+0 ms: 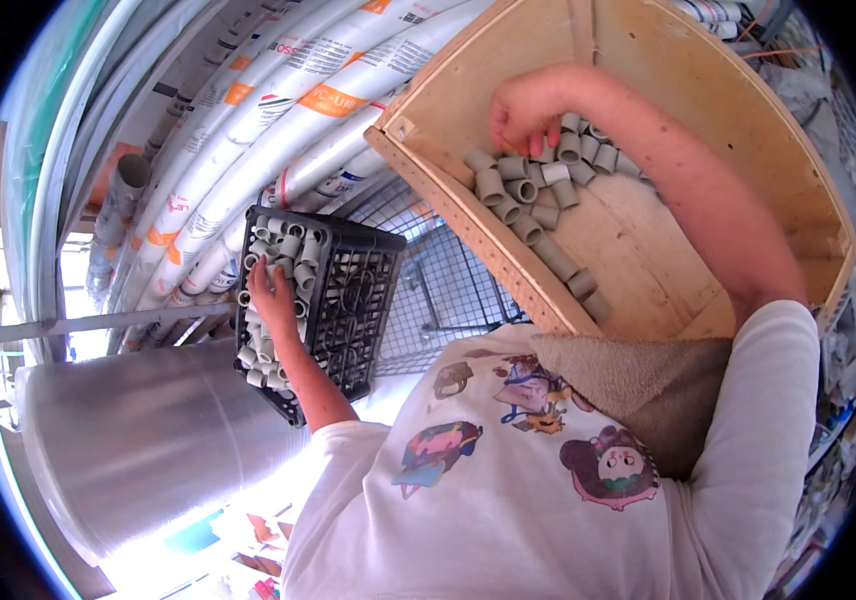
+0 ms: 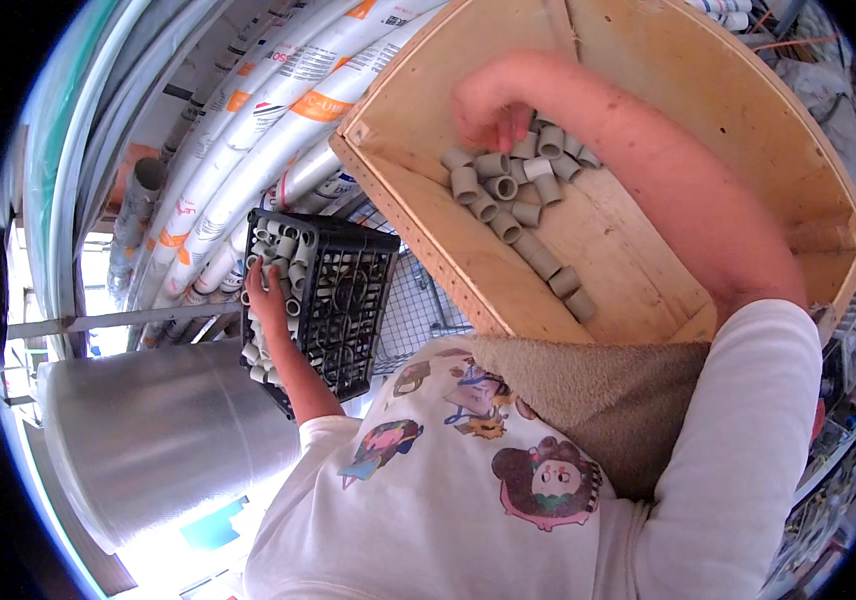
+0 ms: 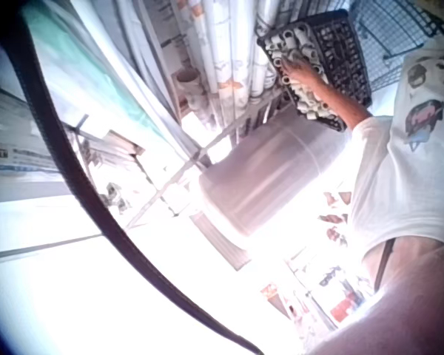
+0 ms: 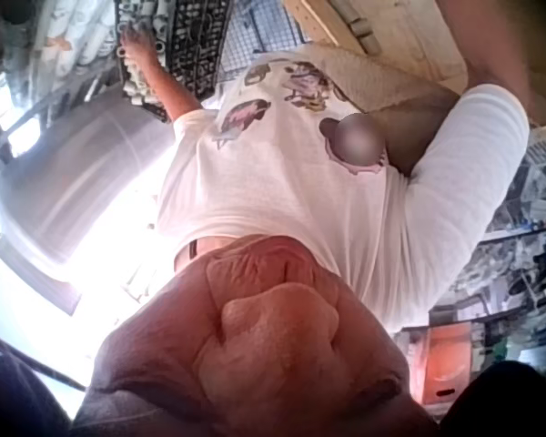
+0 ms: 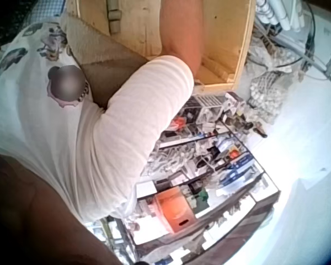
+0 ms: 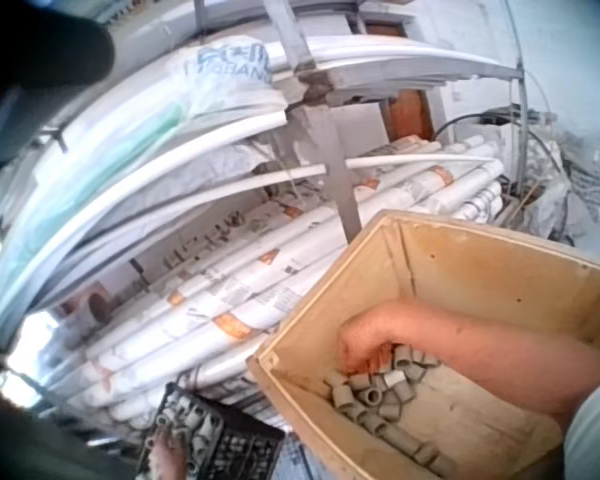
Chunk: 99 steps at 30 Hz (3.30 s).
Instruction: The person transfers small grey plastic pipe fittings from a wooden crate into a black plastic crate. They pick up the fittings one by one or in small handfuls and place them into the black crate, which is positioned on a shelf or rack.
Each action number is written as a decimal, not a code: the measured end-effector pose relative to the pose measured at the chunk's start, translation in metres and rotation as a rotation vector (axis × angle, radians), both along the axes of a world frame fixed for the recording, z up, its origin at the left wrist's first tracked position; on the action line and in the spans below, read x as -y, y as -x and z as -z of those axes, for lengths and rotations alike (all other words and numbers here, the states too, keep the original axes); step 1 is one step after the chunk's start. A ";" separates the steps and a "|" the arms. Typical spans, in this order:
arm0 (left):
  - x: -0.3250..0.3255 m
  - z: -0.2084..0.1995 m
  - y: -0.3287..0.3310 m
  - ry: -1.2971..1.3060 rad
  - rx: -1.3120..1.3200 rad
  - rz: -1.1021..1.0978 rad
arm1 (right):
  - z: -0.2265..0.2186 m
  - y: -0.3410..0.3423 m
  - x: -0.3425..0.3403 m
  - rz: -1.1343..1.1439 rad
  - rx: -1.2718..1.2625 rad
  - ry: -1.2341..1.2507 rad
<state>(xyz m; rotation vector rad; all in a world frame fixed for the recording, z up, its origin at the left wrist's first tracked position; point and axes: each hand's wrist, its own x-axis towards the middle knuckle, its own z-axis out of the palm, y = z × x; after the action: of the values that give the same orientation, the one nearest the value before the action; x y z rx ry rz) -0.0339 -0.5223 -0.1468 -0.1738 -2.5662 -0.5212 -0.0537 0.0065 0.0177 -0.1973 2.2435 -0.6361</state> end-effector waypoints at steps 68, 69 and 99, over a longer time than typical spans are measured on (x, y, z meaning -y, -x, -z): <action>-0.032 -0.017 -0.039 -0.012 -0.211 -0.146 | 0.027 -0.030 0.036 -0.279 -0.350 -0.277; -0.038 -0.022 -0.039 -0.059 -0.203 -0.129 | 0.026 -0.040 0.035 -0.303 -0.473 -0.304; -0.248 -0.163 -0.093 -0.658 -0.090 0.809 | -0.117 -0.096 0.074 -0.373 -0.905 0.119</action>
<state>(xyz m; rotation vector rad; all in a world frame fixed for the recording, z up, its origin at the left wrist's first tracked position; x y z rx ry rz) 0.0590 -0.2742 0.0167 -0.9704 -2.0118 -1.5567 0.0425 -0.0673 0.1349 -1.1228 2.8858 -0.5253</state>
